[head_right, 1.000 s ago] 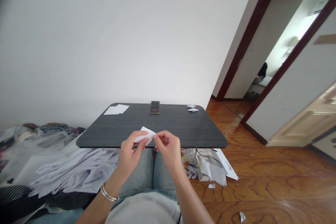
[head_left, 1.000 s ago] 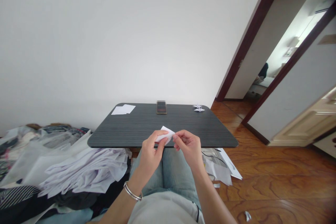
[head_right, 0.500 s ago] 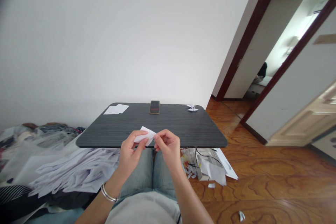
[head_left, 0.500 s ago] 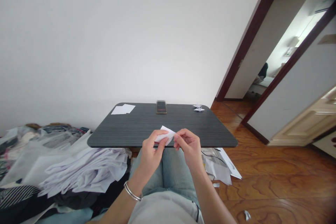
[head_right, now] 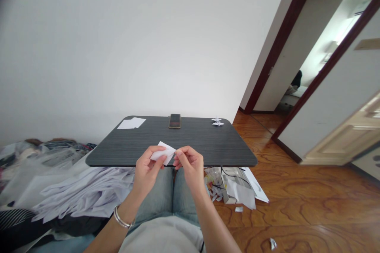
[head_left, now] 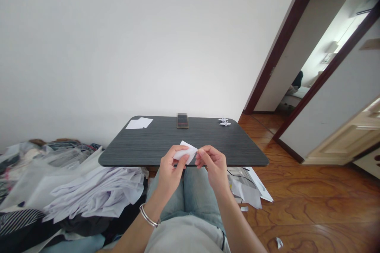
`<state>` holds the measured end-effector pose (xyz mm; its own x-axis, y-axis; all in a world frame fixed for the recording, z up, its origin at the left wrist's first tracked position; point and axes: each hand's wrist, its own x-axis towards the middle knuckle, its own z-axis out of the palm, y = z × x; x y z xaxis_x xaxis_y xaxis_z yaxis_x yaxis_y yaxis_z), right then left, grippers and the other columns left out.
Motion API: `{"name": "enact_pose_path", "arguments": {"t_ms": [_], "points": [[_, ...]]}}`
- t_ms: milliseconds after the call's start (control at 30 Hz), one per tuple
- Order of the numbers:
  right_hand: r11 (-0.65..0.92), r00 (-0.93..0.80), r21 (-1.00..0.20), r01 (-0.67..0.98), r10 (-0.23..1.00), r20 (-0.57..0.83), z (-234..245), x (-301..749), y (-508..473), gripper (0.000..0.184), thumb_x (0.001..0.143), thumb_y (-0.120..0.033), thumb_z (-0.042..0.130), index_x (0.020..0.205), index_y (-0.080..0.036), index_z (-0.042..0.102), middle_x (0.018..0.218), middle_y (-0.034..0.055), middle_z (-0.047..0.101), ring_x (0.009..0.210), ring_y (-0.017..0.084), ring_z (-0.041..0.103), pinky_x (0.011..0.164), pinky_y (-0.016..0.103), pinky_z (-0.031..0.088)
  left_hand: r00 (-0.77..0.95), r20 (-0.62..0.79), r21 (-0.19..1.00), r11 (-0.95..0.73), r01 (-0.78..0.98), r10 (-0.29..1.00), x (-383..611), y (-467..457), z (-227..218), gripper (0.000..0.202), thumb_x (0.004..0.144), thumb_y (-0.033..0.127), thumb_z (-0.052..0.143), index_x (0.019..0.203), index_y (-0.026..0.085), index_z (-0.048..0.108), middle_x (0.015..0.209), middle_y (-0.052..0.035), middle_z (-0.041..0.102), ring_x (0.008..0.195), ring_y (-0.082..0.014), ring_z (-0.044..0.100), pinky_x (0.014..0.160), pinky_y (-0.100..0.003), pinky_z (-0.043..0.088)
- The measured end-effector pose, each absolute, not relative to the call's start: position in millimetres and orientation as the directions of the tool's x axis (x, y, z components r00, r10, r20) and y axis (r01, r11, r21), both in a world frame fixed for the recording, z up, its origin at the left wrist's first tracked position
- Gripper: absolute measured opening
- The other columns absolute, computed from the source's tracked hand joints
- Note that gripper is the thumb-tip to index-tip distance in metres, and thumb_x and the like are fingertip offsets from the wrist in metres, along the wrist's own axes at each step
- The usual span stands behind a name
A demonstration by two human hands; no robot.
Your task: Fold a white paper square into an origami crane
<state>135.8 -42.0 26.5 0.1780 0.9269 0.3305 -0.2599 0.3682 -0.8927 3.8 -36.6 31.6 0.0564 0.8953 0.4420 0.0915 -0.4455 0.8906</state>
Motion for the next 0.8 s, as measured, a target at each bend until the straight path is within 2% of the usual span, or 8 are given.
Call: {"name": "enact_pose_path", "arguments": {"t_ms": [133, 367, 567, 800], "points": [[0.364, 0.190, -0.895, -0.259, 0.927, 0.322, 24.9, 135.8, -42.4, 0.019, 0.076, -0.033, 0.062, 0.067, -0.016, 0.065, 0.056, -0.0013, 0.059, 0.045, 0.008, 0.054, 0.041, 0.018, 0.044, 0.041, 0.434, 0.898, -0.436, 0.064, 0.900, 2.9, -36.4, 34.0, 0.017, 0.079, 0.028, 0.057, 0.091, 0.016, 0.059, 0.077, 0.0005, 0.059, 0.053, -0.0074, 0.052, 0.047, -0.016, 0.043], [0.347, 0.167, -0.905, -0.247, 0.935, 0.313, 29.6, 135.0, -44.5, 0.016, 0.074, -0.031, 0.065, 0.069, -0.016, 0.066, 0.056, -0.0014, 0.059, 0.045, 0.008, 0.053, 0.041, 0.017, 0.044, 0.041, 0.482, 0.859, -0.481, 0.177, 0.875, 3.5, -37.0, 31.9, 0.015, 0.081, 0.027, 0.055, 0.092, 0.017, 0.059, 0.070, 0.0018, 0.060, 0.054, -0.0088, 0.054, 0.052, -0.018, 0.045], [0.348, 0.186, -0.917, -0.193, 0.931, 0.314, 30.8, 135.3, -45.5, 0.015, 0.075, -0.030, 0.064, 0.070, -0.016, 0.065, 0.057, -0.0013, 0.059, 0.047, 0.008, 0.054, 0.042, 0.016, 0.045, 0.063, 0.568, 0.781, -0.561, 0.275, 0.821, 2.2, -35.9, 31.1, 0.012, 0.083, 0.023, 0.053, 0.092, 0.019, 0.059, 0.076, 0.0002, 0.063, 0.062, -0.0106, 0.058, 0.058, -0.019, 0.046], [0.342, 0.199, -0.925, -0.166, 0.930, 0.308, 32.7, 135.6, -45.5, 0.016, 0.074, -0.031, 0.064, 0.070, -0.016, 0.064, 0.058, -0.0010, 0.059, 0.048, 0.008, 0.055, 0.043, 0.016, 0.046, 0.069, 0.602, 0.750, -0.593, 0.291, 0.795, 1.8, -35.7, 31.4, 0.011, 0.083, 0.021, 0.053, 0.092, 0.019, 0.059, 0.078, 0.0001, 0.064, 0.063, -0.0102, 0.060, 0.058, -0.018, 0.046]]}}
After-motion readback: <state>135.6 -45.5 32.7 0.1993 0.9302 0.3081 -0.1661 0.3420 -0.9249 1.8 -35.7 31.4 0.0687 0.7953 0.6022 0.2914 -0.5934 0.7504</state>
